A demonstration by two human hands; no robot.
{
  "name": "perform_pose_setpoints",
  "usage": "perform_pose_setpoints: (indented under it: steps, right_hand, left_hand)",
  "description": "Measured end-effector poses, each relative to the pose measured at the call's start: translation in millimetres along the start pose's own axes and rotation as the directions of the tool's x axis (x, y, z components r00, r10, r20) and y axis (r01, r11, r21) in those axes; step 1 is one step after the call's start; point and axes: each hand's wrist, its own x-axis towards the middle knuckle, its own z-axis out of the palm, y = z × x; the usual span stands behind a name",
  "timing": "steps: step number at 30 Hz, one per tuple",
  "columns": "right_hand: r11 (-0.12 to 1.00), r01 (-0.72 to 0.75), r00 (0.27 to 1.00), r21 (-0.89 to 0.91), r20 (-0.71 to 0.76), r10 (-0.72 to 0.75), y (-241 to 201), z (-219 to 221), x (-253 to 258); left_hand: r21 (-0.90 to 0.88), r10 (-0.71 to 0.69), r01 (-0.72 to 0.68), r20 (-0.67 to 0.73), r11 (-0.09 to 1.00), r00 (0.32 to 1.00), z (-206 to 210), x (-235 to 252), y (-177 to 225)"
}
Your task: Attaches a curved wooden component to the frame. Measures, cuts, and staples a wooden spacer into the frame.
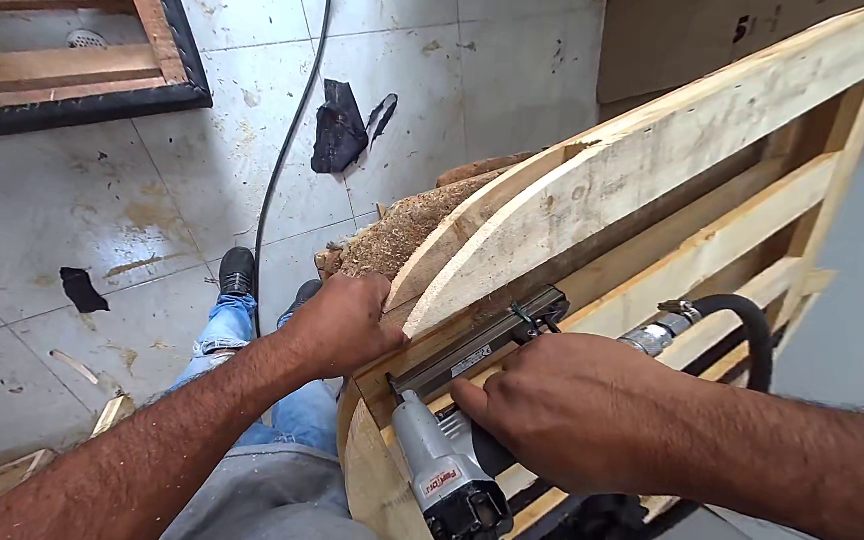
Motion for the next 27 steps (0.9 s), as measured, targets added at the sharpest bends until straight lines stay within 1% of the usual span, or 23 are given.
perform_pose_setpoints:
  steps: [3, 5, 14, 16, 21, 24, 27]
  right_hand:
    - [1.000, -0.023, 1.000, -0.005, -0.002, 0.023, 4.5, 5.2, -4.2]
    - [1.000, -0.011, 0.999, -0.009, -0.041, 0.010, 6.6, 10.1, -6.2]
    - [0.999, -0.035, 0.994, -0.034, -0.104, 0.031, 15.6, 21.9, -15.4]
    - [0.997, -0.060, 0.992, -0.041, -0.112, 0.055, 19.2, 24.2, -19.0]
    - [0.993, -0.108, 0.991, -0.043, -0.084, 0.104, 30.5, 26.5, -29.8]
    - [0.988, -0.149, 0.989, -0.028, -0.013, 0.148, 32.8, 23.0, -32.4]
    - [0.989, -0.143, 0.990, -0.032, -0.017, 0.143, 35.4, 25.2, -33.4]
  left_hand:
    - [-0.007, 0.003, -0.003, -0.009, 1.000, 1.000, 0.8, 0.3, -1.4]
    - [-0.009, 0.005, -0.006, -0.017, 1.000, 1.000, 2.6, 1.4, -3.2]
    - [-0.021, -0.028, 0.028, -0.019, 0.999, 0.999, 3.2, 1.2, -2.3]
    - [-0.031, -0.046, 0.045, -0.014, 0.998, 0.999, 3.3, 1.3, -2.5]
    - [-0.051, -0.050, 0.049, -0.016, 0.998, 0.999, 4.1, 1.2, -3.8]
    - [-0.046, -0.044, 0.043, -0.018, 0.998, 0.999, 4.0, 1.1, -3.8]
    - [-0.058, -0.035, 0.033, -0.034, 0.998, 0.999, 5.0, 1.1, -4.8]
